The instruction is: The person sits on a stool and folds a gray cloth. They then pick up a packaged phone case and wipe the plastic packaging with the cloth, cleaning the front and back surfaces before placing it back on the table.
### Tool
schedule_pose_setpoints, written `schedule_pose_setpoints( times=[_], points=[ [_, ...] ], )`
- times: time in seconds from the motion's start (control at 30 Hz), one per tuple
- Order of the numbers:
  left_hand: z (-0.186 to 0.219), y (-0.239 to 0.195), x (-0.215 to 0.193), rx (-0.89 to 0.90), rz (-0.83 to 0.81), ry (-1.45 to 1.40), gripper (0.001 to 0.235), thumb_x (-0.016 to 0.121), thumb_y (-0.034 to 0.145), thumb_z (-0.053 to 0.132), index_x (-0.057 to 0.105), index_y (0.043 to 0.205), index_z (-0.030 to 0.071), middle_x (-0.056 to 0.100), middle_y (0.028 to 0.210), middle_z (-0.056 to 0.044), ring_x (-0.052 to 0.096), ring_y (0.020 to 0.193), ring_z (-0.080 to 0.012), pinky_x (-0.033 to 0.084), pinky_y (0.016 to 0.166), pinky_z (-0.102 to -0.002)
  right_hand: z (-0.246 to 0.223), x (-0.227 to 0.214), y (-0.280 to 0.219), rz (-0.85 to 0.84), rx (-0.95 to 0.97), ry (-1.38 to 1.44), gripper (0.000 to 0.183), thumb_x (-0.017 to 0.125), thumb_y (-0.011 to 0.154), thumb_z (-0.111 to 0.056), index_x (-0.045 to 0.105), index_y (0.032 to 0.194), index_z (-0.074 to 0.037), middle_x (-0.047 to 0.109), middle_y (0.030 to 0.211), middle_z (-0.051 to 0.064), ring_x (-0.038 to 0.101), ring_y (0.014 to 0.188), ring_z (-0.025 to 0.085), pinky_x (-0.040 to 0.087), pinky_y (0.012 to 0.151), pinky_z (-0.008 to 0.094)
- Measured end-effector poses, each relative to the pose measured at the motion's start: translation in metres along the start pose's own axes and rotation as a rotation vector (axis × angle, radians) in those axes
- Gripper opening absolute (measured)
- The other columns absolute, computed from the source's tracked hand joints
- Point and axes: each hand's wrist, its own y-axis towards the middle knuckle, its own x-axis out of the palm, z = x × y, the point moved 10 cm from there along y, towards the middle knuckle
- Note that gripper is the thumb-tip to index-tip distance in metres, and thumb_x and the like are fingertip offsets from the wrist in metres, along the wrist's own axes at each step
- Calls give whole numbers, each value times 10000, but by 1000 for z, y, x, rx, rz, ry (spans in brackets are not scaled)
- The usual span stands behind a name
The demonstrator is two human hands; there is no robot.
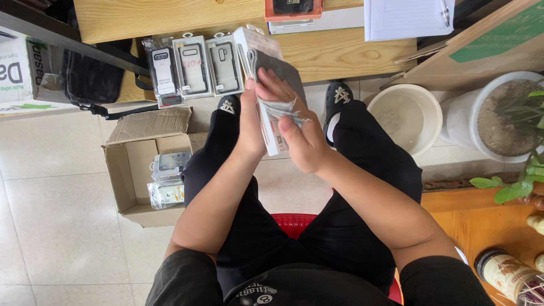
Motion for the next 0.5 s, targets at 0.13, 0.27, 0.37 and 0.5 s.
schedule_pose_setpoints(
  times=[0.13,0.27,0.37,0.5],
  points=[
    [29,12,5,48,-12,116,629,325,1078,477,258,1507,22,477,1379,-228,499,1237,-272,325,1128,-557,11,-9,4,97,112,179,602,250,1072,-443,478,1419,-6,422,1499,214,345,1437,370,191,1228,536],
    [67,10,36,174,-95,434,679,333,1044,547,238,1495,49,450,1360,-260,459,1279,-360,353,1093,-552,33,-40,-3,322,356,133,636,338,1055,-452,482,1337,99,462,1401,296,396,1362,378,227,1188,534],
    [70,6,45,170,-103,543,753,321,1035,549,163,1529,3,351,1432,-332,374,1352,-462,283,1135,-630,32,-40,0,315,314,129,635,341,1074,-424,440,1374,126,400,1450,323,327,1398,365,205,1211,507],
    [64,-6,47,245,-107,682,678,338,1035,588,337,1479,76,451,1409,-119,437,1357,-228,333,1179,-397,31,-29,2,214,192,260,571,355,1087,-456,401,1470,-35,330,1582,127,272,1521,239,188,1321,407]
  ],
)
